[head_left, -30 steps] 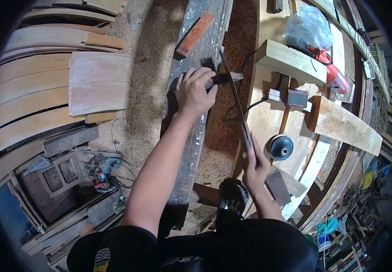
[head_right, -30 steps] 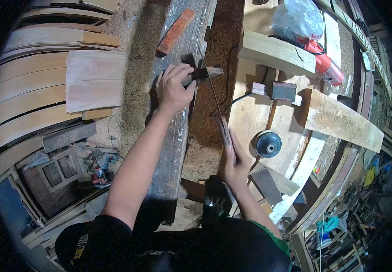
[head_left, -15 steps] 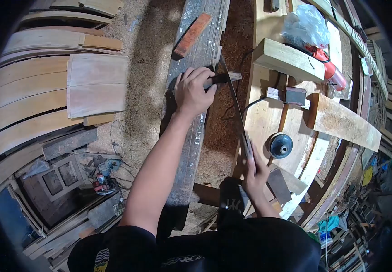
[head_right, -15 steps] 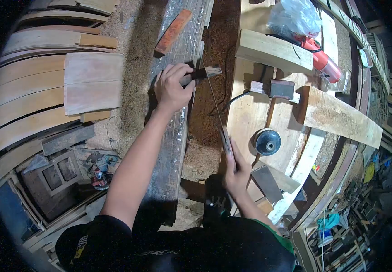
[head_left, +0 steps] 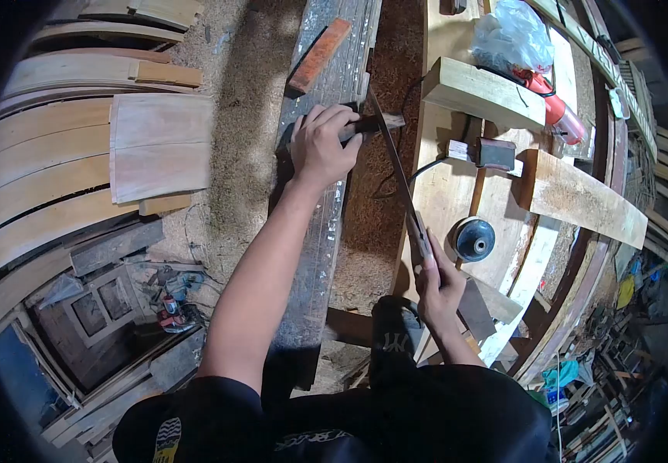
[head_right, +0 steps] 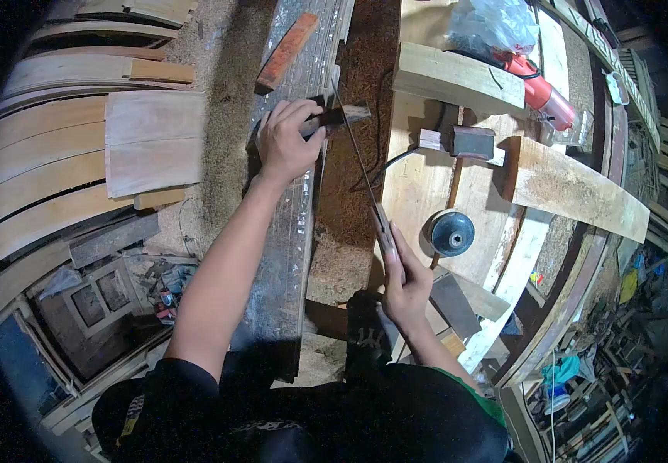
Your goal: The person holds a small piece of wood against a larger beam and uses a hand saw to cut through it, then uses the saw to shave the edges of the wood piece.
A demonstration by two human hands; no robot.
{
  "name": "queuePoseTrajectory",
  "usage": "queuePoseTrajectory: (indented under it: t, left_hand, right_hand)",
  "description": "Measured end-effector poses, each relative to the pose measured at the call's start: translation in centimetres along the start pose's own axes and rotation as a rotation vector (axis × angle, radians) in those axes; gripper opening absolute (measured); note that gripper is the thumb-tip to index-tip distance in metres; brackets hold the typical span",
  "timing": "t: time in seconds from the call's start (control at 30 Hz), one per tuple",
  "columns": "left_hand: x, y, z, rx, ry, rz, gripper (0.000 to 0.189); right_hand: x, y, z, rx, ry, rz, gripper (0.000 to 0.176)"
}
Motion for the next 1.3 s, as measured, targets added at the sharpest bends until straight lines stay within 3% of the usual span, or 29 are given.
queuePoseTrajectory:
  t: [0.2,0.3,0.47,0.53,0.57,0.67,0.73,0.83,0.93,1.07,1.13,1.23,1.3]
  left_hand:
    - [-0.2,-0.2,0.1,0.024,-0.005,0.023,0.027]
    - [0.1,-0.6,0.0,0.038,0.022,0.035,0.027]
    - [-0.2,-0.8,-0.3,0.042,-0.001,-0.002,0.026]
    - [-0.2,-0.6,0.1,0.022,-0.001,-0.004,0.026]
    - [-0.1,-0.5,0.1,0.006,0.0,0.004,0.026]
    - [-0.2,-0.6,-0.1,0.028,-0.011,0.017,0.025]
    - [-0.3,-0.8,0.1,0.053,-0.026,0.021,0.026]
    - [0.0,-0.5,0.0,0.025,0.006,0.002,0.025]
    - [-0.4,-0.5,-0.3,0.029,-0.016,-0.002,0.024]
    - [0.0,-0.1,0.0,-0.015,0.008,-0.005,0.024]
    - [-0.4,-1.0,0.1,0.076,-0.003,0.022,0.024]
    - [-0.2,-0.5,0.1,0.031,0.008,0.006,0.024]
    - [-0.1,-0.6,0.0,0.016,0.018,0.008,0.024]
  right_hand:
    - [-3.5,-3.5,6.7,0.029,-0.003,0.066,0.041]
    - [-2.3,-1.9,3.6,0.062,0.011,-0.012,0.04]
    - [-0.9,1.5,-1.9,-0.074,-0.036,-0.043,0.041]
    - [-1.4,-1.1,1.7,0.027,0.026,-0.022,0.04]
    - [-2.0,-2.2,3.7,0.196,0.096,-0.114,0.042]
    - [-3.7,-1.8,6.3,0.05,0.045,0.048,0.042]
    - [-3.1,-1.8,4.7,0.132,0.066,-0.059,0.042]
    - [-1.1,1.1,-1.3,0.001,0.025,-0.028,0.04]
    - [-0.4,2.2,-2.5,-0.066,0.011,-0.006,0.04]
    - [-2.8,-2.3,4.1,0.028,0.034,-0.012,0.04]
    - [-3.7,-3.5,5.9,-0.02,-0.006,0.019,0.04]
    - [-1.8,-2.3,2.6,0.12,0.059,-0.082,0.04]
    - [-1.1,0.8,-1.3,-0.011,-0.009,-0.022,0.042]
Point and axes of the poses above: each hand's wrist, its own z-axis towards the middle knuckle, its own x-axis out of the back of the hand, y = z × x, the point moved 10 cm from there along z, towards the middle knuckle, and after that the axes turned 14 degrees about -z, right-handed, at the moved point
